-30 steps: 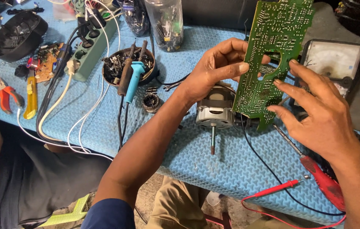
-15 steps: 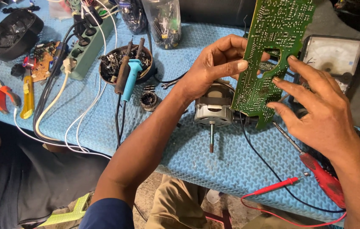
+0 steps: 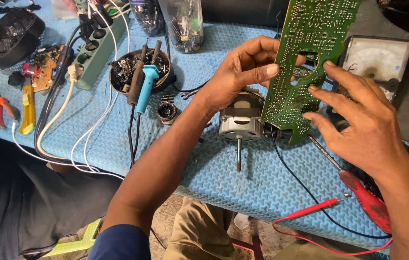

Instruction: The person holds a circuit board and turns it over to show both sides. They point to various components on the board while holding it over a workbench.

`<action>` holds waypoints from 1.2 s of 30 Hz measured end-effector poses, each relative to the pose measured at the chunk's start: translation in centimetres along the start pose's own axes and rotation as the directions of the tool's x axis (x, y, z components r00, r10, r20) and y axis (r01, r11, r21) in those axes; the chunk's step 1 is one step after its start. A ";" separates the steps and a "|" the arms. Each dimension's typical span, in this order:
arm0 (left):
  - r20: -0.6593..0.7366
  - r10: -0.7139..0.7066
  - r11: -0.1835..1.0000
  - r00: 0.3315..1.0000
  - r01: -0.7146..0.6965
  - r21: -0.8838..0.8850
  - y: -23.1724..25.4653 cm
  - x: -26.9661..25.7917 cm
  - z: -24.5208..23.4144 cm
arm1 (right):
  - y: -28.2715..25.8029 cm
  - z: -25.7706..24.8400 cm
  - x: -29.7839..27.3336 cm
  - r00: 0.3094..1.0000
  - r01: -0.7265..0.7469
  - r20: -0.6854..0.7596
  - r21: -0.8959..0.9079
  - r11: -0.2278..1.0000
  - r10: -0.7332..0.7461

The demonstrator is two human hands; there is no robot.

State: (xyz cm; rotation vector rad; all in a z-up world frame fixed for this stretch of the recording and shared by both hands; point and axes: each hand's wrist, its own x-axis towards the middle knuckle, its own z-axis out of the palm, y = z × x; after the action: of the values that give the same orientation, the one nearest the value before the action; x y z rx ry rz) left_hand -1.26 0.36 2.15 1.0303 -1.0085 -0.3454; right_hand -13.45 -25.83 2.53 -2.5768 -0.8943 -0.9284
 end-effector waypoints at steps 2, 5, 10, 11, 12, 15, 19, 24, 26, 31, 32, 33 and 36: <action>0.004 0.003 1.000 1.000 -0.003 0.003 -0.1 0.0 -0.1 | -0.1 -0.1 0.2 1.000 0.007 -0.005 0.005 1.000 -0.007; 0.014 0.014 1.000 1.000 -0.015 0.020 0.0 0.0 -0.2 | -0.1 -0.1 0.1 1.000 0.011 -0.004 0.003 1.000 -0.011; 0.011 0.020 0.999 1.000 -0.020 0.042 0.3 0.0 0.0 | 0.2 -0.1 0.0 1.000 0.025 0.003 0.002 1.000 -0.025; 0.016 0.026 0.998 1.000 -0.027 0.049 0.4 0.0 0.0 | 0.2 -0.1 -0.1 1.000 0.020 0.014 -0.009 1.000 -0.020; 0.020 0.031 0.998 0.999 -0.032 0.056 0.3 0.0 0.0 | 0.3 -0.1 -0.2 1.000 0.016 0.026 -0.019 1.000 -0.015; 0.019 0.028 0.999 0.999 -0.029 0.046 0.2 0.0 -0.1 | 0.0 -0.3 0.1 1.000 0.030 -0.002 -0.012 0.999 -0.030; 0.032 0.042 0.997 0.999 -0.044 0.058 0.1 0.0 -0.1 | 0.0 -0.3 0.0 1.000 0.024 0.009 -0.009 1.000 -0.024; 0.029 0.027 0.999 0.999 -0.027 0.016 -0.2 0.1 -0.3 | -0.1 -0.3 0.3 0.999 0.048 -0.021 0.010 0.999 -0.048; 0.021 0.017 1.000 1.000 -0.017 0.005 -0.2 0.0 -0.2 | -0.2 -0.2 0.3 0.999 0.044 -0.025 0.013 0.999 -0.044; 0.033 0.028 1.000 0.999 -0.028 -0.002 -0.2 0.0 -0.2 | -0.2 -0.1 0.3 0.998 0.053 -0.045 0.034 0.998 -0.052; 0.032 0.030 1.000 0.999 -0.030 0.007 -0.2 0.0 -0.2 | -0.2 -0.1 0.3 0.998 0.051 -0.049 0.039 0.998 -0.049; 0.032 0.032 0.999 0.999 -0.033 0.015 -0.1 0.0 -0.2 | -0.2 -0.1 0.3 0.998 0.049 -0.052 0.044 0.998 -0.046; 0.027 0.026 1.000 0.999 -0.026 0.012 -0.1 0.0 -0.1 | -0.1 -0.2 0.0 0.999 0.040 -0.020 0.019 0.999 -0.039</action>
State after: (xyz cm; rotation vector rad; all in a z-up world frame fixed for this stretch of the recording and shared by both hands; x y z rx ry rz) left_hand -1.11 0.37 2.05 1.0250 -1.0478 -0.3330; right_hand -13.55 -25.83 2.68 -2.5379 -0.9472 -0.9494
